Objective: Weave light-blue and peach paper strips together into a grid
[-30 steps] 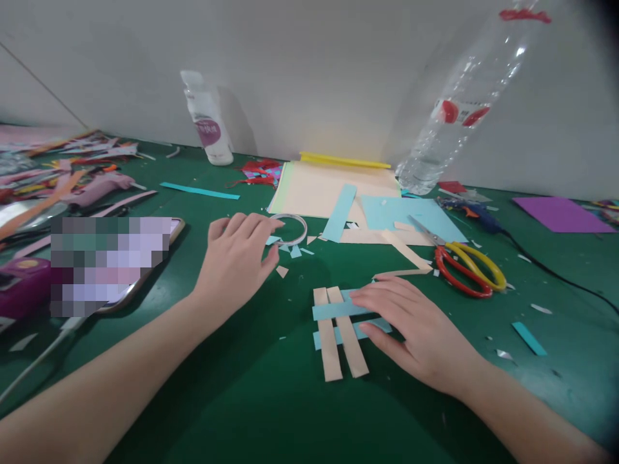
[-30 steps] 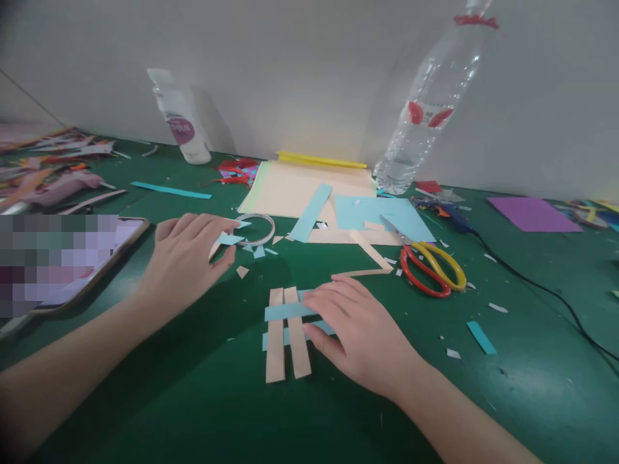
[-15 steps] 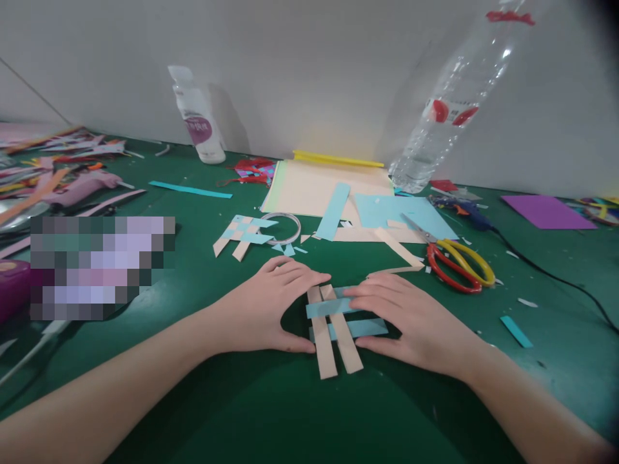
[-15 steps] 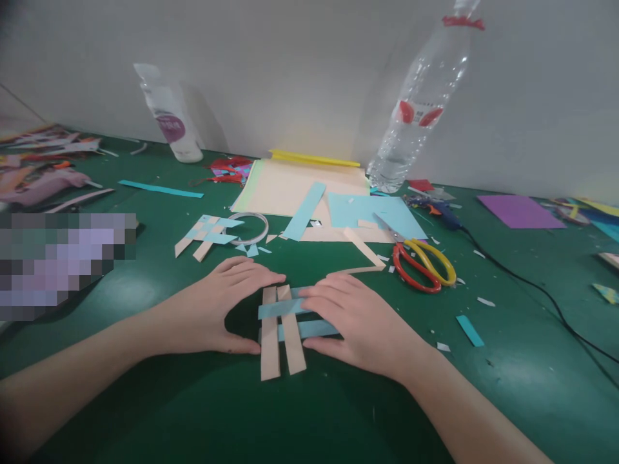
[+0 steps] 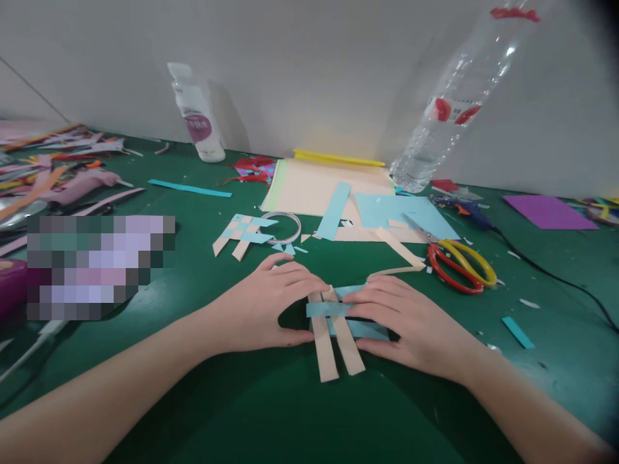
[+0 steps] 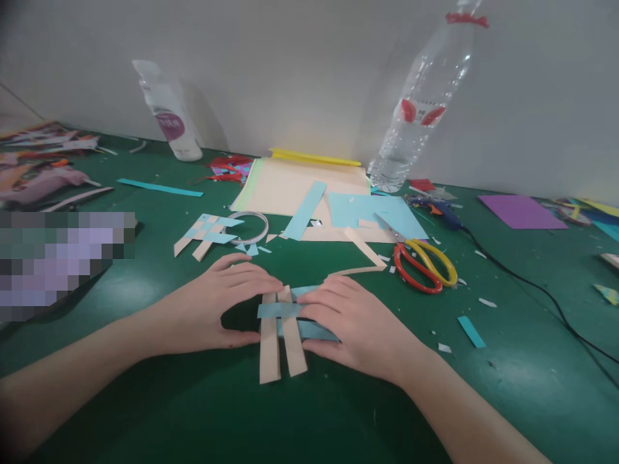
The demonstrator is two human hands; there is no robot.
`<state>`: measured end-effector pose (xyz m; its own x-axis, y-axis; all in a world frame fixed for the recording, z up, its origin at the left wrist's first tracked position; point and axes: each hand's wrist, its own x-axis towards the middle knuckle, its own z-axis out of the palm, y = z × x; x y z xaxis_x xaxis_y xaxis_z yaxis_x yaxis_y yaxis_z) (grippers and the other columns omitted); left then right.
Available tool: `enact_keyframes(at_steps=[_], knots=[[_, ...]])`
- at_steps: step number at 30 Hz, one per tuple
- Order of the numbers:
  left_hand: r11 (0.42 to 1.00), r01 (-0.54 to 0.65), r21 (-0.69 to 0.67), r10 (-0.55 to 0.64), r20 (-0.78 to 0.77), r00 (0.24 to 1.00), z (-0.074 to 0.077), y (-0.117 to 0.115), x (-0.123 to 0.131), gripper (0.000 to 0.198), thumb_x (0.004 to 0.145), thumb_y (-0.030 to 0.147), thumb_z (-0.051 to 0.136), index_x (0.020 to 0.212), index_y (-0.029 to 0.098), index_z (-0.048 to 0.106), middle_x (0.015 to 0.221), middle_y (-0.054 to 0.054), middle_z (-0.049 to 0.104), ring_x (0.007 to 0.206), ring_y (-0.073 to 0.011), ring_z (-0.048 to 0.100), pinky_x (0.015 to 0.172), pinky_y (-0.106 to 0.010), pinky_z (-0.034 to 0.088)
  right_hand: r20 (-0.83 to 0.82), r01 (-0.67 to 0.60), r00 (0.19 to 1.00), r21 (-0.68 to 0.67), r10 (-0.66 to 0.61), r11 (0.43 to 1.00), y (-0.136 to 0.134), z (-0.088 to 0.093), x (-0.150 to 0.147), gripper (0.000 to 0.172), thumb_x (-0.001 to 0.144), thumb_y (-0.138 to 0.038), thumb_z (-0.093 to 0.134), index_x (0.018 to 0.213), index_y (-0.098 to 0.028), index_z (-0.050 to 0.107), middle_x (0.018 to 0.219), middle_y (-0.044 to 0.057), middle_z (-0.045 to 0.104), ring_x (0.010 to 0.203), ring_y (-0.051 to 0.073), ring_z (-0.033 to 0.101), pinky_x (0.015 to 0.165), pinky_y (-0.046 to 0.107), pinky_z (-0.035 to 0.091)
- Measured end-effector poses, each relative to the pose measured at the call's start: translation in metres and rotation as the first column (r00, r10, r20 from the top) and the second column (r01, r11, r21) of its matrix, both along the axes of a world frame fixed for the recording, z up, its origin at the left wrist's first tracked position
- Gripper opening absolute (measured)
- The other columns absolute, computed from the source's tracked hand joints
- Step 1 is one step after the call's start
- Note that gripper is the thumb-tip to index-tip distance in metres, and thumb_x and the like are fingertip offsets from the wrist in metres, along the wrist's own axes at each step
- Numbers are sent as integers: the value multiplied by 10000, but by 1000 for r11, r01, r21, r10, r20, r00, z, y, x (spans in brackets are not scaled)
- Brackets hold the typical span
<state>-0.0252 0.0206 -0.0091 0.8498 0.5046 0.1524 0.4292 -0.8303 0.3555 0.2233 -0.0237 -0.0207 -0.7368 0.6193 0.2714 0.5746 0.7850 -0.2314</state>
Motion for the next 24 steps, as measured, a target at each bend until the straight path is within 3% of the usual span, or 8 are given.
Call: enact_keyframes(at_steps=[6,10,18,24], knots=[[1000,15,-14,-14,29,999,5,1,-3,454,784,405,637,1192,249,515,1197,-38,606,1122,-207,524,1019,-398,255,-100,93,991,-2,-93,996,-1,0,4,244,884,-329,518,1086,-208,581,1179,57,624,1090,203,548,982,450,404],[999,-51,5,50,96,994,4,1,-1,314,836,367,584,1119,232,564,1121,-34,634,1041,-188,560,960,-371,326,-136,207,971,83,-194,975,0,-3,5,221,907,-247,471,1096,-197,575,1118,61,654,1076,202,561,956,443,438],[996,-87,30,84,81,993,-4,1,2,146,824,323,599,931,235,643,973,-5,652,939,-169,569,909,-359,332,-49,95,994,7,-95,995,2,-6,-1,181,895,-251,506,1033,-200,611,1092,35,660,1040,179,570,975,412,422],[993,-102,53,97,88,991,-3,3,0,112,823,282,601,909,232,651,941,1,654,905,-160,574,910,-356,340,-42,95,995,-7,-95,995,2,-6,-1,177,906,-225,484,991,-197,636,1043,31,664,988,173,573,934,402,442]])
